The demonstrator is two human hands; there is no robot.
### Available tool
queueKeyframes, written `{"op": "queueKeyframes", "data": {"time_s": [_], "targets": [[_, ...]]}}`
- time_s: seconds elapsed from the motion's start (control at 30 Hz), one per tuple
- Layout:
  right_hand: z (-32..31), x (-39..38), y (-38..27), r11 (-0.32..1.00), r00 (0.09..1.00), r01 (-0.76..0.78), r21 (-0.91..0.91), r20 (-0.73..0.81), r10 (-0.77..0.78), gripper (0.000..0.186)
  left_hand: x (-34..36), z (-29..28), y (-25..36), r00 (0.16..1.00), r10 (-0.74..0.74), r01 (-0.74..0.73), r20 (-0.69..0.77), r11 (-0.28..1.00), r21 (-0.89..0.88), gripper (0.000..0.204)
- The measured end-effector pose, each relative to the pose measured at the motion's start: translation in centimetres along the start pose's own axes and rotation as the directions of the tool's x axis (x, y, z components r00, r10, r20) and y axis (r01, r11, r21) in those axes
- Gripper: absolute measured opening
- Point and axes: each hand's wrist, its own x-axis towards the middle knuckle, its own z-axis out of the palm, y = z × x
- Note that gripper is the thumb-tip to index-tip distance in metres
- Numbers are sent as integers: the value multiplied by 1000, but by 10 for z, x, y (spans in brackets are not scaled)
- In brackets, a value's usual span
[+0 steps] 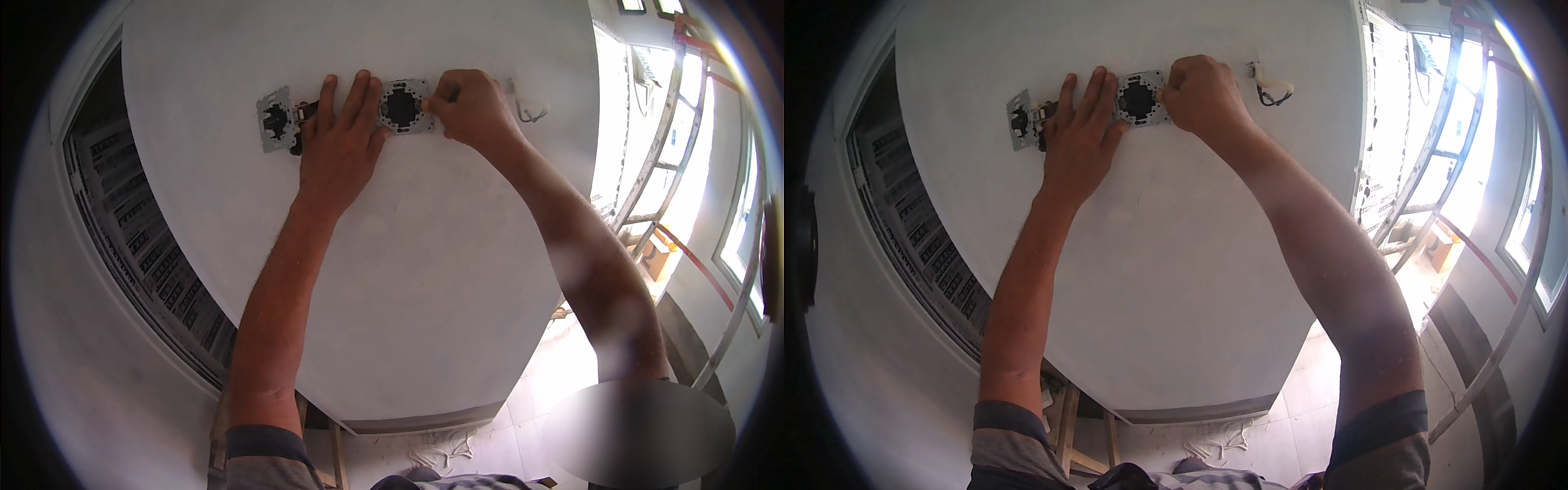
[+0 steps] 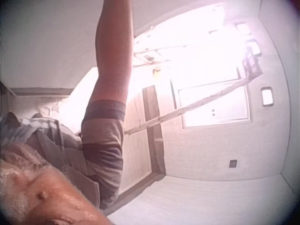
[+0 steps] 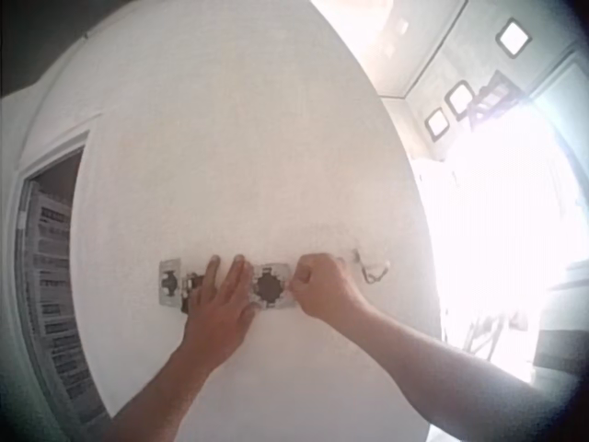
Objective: The person installs electrical outlet boxes into wall cutouts, connects wires using a screwdriver, and secures the boxes with screws. They also place white plastic covers over the installed boxes.
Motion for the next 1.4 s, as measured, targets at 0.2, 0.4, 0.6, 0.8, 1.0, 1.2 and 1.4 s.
{"op": "queueKeyframes", "data": {"time_s": [0.2,0.4,0.6,0.8,1.0,1.2,1.4], "targets": [[-1,-1,-8,999,1000,-1,-44,-15,0,20,-1,1,1,1000,-13,12,-24,999,-35,70],[1,1,0,994,997,58,-94,-36,-62,23,5,-1,5,999,-23,26,33,996,-86,70],[-1,1,-2,998,999,41,-55,-18,-43,25,0,-3,2,1000,-10,12,20,996,-92,70],[-4,2,-3,996,999,47,-72,0,-47,23,0,-1,2,1000,-25,26,16,994,-104,71],[-2,5,-4,995,999,28,-98,22,-26,21,3,-11,6,996,-56,61,74,996,-64,70],[-8,6,-12,995,998,44,-94,44,-40,23,9,-21,10,994,-84,91,66,989,-113,71],[-14,7,-9,994,990,-99,-50,96,103,22,8,-29,17,990,-87,98,114,990,-99,73]]}}
